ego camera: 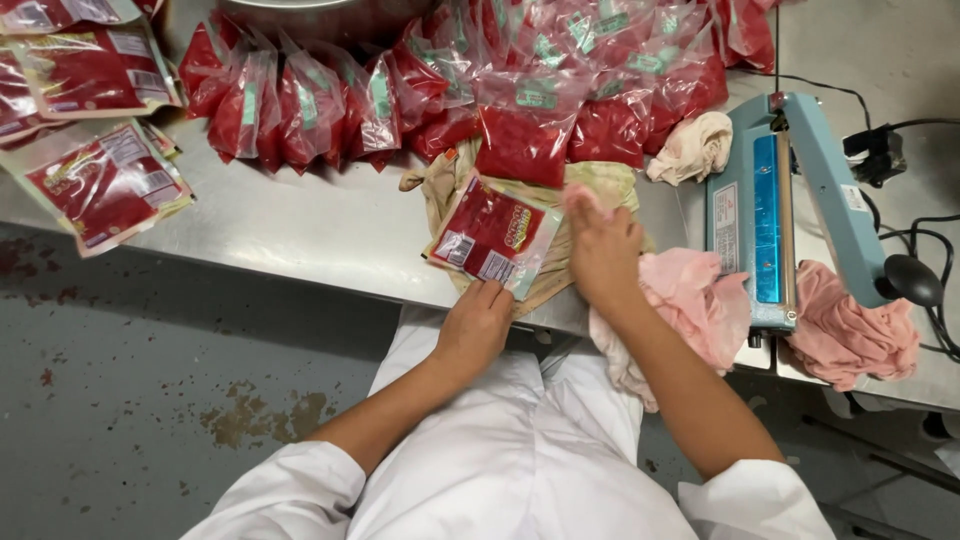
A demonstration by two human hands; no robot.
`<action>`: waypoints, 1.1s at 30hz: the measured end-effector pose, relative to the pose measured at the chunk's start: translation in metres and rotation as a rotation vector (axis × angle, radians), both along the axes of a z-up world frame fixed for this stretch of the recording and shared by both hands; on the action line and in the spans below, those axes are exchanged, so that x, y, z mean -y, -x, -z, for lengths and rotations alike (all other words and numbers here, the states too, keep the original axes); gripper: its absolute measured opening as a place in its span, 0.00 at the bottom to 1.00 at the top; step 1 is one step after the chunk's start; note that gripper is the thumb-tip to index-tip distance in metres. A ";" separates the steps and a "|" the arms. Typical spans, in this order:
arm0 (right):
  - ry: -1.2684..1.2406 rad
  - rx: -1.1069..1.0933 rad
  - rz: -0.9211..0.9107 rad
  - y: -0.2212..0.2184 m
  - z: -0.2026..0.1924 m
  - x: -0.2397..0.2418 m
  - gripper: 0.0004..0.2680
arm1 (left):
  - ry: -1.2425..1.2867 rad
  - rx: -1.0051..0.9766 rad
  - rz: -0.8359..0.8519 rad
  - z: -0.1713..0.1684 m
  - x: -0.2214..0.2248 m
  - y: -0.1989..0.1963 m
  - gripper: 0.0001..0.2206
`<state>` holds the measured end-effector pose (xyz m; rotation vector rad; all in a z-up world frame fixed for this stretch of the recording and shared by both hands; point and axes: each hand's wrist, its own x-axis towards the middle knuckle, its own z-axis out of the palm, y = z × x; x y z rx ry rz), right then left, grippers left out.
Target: The person wipes individual sauce packets with a cloth, places the edge of the packets into a heat sealer, and presses down the sealer lever to close them.
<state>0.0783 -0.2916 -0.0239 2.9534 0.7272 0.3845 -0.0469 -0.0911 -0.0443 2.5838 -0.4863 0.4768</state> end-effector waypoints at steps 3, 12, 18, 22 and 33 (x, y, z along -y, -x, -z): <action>-0.045 0.160 0.122 -0.041 0.018 0.032 0.16 | 0.012 0.034 0.018 0.006 0.002 -0.010 0.06; -0.434 0.424 -0.182 -0.071 -0.119 0.024 0.22 | 0.272 0.346 -0.199 -0.102 -0.032 -0.052 0.03; -0.175 0.065 0.003 0.022 -0.093 0.020 0.25 | 0.540 0.187 -0.295 -0.178 -0.106 -0.042 0.02; -0.162 0.286 -0.066 0.062 -0.052 0.057 0.24 | 0.558 0.061 -0.336 -0.202 -0.190 -0.031 0.02; -0.120 0.343 -0.261 0.051 -0.006 0.088 0.30 | -0.444 0.521 -1.110 -0.201 -0.576 -0.072 0.03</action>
